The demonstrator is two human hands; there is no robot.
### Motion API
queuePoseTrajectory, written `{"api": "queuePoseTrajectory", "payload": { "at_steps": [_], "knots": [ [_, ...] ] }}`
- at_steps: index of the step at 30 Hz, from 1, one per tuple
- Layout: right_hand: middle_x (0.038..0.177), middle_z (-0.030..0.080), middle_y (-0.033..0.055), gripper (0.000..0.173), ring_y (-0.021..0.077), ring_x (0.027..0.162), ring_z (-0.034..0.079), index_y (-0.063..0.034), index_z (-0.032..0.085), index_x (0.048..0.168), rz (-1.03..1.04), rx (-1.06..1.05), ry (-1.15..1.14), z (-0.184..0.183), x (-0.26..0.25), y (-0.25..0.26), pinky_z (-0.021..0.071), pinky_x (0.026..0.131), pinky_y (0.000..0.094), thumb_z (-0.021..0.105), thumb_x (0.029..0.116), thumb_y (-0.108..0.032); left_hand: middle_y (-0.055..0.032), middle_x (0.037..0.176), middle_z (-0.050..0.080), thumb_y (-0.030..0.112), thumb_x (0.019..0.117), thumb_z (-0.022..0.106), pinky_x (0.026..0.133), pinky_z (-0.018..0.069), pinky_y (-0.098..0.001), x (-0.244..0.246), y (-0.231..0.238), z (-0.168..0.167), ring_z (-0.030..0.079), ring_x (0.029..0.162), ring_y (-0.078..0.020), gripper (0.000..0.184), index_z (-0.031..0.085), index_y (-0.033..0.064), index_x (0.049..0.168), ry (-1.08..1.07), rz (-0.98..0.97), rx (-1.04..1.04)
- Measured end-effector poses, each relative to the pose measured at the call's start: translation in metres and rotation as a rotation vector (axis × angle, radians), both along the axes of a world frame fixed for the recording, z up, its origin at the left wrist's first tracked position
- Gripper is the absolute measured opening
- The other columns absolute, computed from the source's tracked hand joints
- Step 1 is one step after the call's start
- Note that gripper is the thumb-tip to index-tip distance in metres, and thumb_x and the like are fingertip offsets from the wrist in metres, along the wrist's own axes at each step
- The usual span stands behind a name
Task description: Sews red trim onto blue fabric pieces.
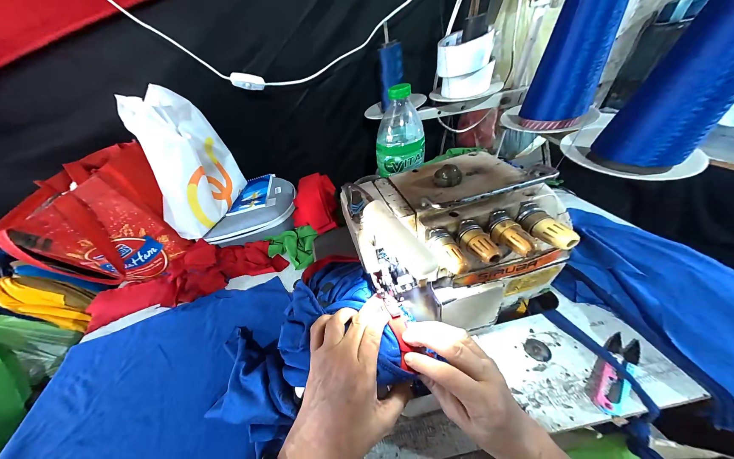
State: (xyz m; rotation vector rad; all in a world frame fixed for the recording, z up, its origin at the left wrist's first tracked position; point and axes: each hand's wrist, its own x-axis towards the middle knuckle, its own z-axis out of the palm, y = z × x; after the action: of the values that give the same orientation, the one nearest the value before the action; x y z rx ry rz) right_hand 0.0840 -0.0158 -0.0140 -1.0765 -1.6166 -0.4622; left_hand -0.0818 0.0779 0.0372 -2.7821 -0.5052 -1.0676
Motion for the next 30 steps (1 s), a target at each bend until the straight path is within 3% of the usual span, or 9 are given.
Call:
{"api": "queuePoseTrajectory", "payload": {
  "at_steps": [30],
  "knots": [
    [0.121, 0.065, 0.0038, 0.012, 0.014, 0.122, 0.06, -0.0132, 0.061, 0.112, 0.023, -0.008, -0.03, 0.0052, 0.0049, 0.0016, 0.0486, 0.106, 0.0256, 0.051, 0.1072, -0.017, -0.0057, 0.127, 0.07, 0.048, 0.0751, 0.072, 0.096, 0.0446, -0.0496, -0.0026, 0.0034, 0.0022, 0.063, 0.114, -0.0262, 0.066, 0.067, 0.0098, 0.128, 0.06, 0.002, 0.0]
  ]
}}
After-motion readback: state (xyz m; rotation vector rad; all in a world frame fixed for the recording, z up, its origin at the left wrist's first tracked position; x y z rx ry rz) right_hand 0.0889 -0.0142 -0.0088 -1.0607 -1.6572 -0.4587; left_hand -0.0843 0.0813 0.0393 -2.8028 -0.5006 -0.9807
